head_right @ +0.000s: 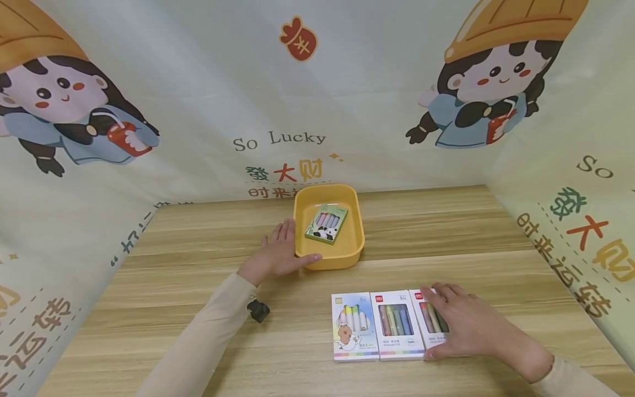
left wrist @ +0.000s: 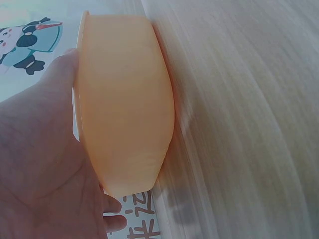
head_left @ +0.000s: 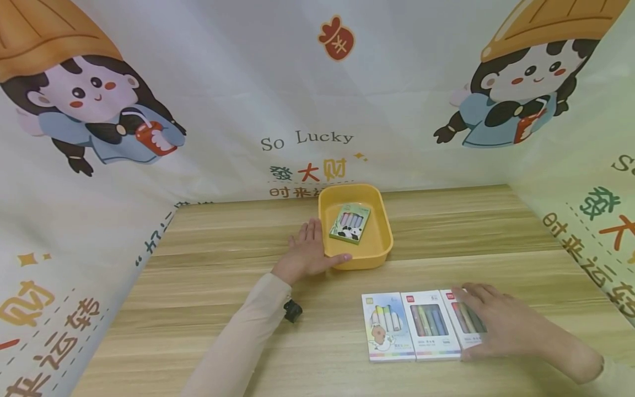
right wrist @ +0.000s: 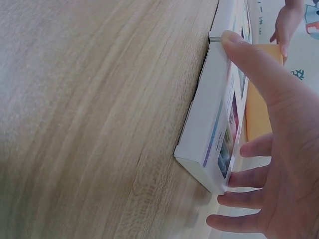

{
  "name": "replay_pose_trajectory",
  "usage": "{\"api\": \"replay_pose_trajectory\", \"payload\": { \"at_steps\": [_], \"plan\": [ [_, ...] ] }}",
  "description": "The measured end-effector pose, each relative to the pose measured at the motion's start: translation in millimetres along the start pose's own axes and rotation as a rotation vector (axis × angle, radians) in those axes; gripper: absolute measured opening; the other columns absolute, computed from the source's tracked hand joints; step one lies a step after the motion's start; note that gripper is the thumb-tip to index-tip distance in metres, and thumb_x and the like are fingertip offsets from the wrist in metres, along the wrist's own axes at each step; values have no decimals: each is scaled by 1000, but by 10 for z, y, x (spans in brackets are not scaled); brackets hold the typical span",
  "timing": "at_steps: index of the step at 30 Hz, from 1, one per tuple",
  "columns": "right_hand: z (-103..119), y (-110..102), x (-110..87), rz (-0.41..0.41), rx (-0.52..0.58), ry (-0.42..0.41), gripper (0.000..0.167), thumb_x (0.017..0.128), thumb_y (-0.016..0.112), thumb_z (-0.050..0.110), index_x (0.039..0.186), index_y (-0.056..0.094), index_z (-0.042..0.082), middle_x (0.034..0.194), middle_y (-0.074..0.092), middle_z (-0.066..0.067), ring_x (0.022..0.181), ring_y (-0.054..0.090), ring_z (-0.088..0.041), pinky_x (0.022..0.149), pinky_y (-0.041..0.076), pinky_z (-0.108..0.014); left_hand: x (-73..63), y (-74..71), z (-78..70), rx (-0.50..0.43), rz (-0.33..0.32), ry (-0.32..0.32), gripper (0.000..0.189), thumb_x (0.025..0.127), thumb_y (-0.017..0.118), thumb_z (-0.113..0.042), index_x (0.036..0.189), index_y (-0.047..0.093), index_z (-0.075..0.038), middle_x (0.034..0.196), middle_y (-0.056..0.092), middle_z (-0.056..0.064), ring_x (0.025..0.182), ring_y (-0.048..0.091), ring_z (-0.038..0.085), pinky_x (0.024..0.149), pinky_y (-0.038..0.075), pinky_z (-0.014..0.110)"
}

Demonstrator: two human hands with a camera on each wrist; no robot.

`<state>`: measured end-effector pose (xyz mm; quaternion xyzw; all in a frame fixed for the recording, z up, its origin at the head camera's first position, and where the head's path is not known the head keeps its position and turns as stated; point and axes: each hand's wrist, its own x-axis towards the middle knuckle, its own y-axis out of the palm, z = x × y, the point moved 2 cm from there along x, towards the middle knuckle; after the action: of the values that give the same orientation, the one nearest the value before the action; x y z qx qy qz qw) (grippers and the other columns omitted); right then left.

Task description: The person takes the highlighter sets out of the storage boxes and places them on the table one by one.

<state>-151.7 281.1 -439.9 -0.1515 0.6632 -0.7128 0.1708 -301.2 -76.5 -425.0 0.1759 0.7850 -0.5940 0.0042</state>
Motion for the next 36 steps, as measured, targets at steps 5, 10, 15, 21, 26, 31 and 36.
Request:
{"api": "replay_pose_trajectory", "payload": {
  "at_steps": [5, 10, 15, 21, 26, 31, 36],
  "plan": [
    [7, -1, -3, -2, 5, -3, 127, 56, 59, 93, 145, 46, 4, 138, 54, -26, 124, 54, -49, 91, 50, -66, -6, -3, -3, -6, -7, 1, 121, 84, 46, -82, 158, -9, -3, 167, -6, 18, 156, -3, 38, 123, 7, 64],
    [8, 6, -2, 4, 5, -8, 130, 53, 60, 93, 145, 45, 2, 140, 52, -28, 125, 53, -51, 92, 49, -67, -6, -9, -6, -3, -16, 4, 120, 84, 47, -80, 158, -8, -2, 168, -4, 19, 156, -1, 38, 123, 8, 64],
    [-2, 12, -1, 11, 4, -9, 132, 50, 61, 94, 144, 46, 2, 141, 52, -28, 125, 53, -51, 91, 50, -66, -9, -7, -11, -6, -17, 3, 120, 85, 48, -79, 158, -7, -2, 168, -4, 19, 156, 0, 39, 123, 9, 64],
    [9, 9, -2, 17, -1, -3, 130, 52, 62, 93, 143, 47, 1, 141, 52, -28, 125, 52, -51, 93, 49, -66, -10, -3, -7, 3, -12, 3, 120, 85, 46, -80, 158, -8, -2, 167, -4, 19, 156, -1, 39, 123, 9, 64],
    [20, 8, -7, 14, -6, 1, 128, 53, 63, 92, 143, 47, 2, 142, 51, -27, 126, 52, -50, 94, 49, -66, -9, -10, -4, 4, -7, 3, 122, 83, 44, -83, 158, -8, -3, 167, -5, 18, 156, -1, 38, 123, 8, 63],
    [16, 14, -6, 14, -13, 2, 128, 53, 63, 92, 143, 47, 2, 142, 51, -27, 127, 52, -50, 93, 49, -66, -6, -17, -6, 0, -7, 3, 121, 84, 46, -82, 158, -7, -2, 167, -5, 18, 156, -2, 38, 123, 7, 63],
    [12, 20, -11, 19, -6, 8, 130, 53, 61, 93, 144, 46, 1, 143, 50, -28, 127, 51, -51, 93, 48, -67, -10, -13, -9, -6, -4, -2, 121, 84, 46, -82, 158, -8, -3, 168, -5, 18, 156, -3, 37, 123, 8, 63]
  ]
}}
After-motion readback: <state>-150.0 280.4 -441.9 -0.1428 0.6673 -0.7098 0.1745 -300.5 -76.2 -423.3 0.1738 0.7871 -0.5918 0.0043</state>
